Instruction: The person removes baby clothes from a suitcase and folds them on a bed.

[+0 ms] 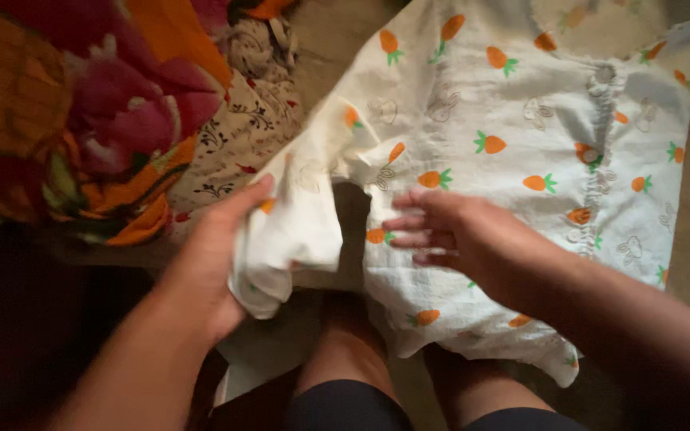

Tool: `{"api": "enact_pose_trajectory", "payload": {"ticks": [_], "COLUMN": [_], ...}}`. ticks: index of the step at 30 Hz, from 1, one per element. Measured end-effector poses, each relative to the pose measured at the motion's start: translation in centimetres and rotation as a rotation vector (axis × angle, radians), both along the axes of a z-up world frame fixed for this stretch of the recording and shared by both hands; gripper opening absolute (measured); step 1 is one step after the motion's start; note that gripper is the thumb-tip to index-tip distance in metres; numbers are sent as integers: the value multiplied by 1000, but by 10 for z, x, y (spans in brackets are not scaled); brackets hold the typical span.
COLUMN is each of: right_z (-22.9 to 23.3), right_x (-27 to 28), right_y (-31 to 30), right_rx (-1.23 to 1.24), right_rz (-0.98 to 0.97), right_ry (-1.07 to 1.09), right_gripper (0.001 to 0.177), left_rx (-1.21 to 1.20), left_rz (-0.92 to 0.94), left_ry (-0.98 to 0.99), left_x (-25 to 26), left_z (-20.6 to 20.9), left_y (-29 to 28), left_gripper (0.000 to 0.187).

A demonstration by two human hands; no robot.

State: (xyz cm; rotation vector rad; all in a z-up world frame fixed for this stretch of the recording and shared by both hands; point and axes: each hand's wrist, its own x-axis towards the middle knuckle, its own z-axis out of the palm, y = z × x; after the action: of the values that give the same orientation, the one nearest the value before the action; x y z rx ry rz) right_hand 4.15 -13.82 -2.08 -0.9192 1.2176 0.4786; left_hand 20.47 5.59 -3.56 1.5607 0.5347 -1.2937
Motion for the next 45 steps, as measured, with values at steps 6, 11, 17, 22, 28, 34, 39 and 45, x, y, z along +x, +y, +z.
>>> {"api": "enact_pose_trajectory", "payload": {"ticks": [6,11,17,22,28,34,39,45], "right_z": [20,30,49,81,71,63,57,49], "right_x": [-62,-108,-134,-159,-201,-207,-196,-176], "right_y": [-8,-15,-10,-9,-33,-53,-43,-29], "right_rx": [285,-79,-273,139,270,218,25,-665], "right_rz": [-134,85,251,-56,-190,-205,103,373], "right_ry": [-136,-322,-520,-517,-646,-611,-495,-127], "right_gripper": [69,50,50,53,41,52,75,76], "left_rx": [-958,88,261,-582,-820,-675,-714,-525], "left_rz": [201,-337,-416,21,145,220,153,149], "left_ry": [365,29,-454,272,216,230,153,178], "left_x": [-29,-53,-94,-107,-149,-185,-180,-157], "left_z": [55,80,102,103,114,115,94,68], "left_y": [-6,-37,-81,-120,-113,-115,-118,-115], "left_gripper": [55,48,34,29,47,56,61,54]}}
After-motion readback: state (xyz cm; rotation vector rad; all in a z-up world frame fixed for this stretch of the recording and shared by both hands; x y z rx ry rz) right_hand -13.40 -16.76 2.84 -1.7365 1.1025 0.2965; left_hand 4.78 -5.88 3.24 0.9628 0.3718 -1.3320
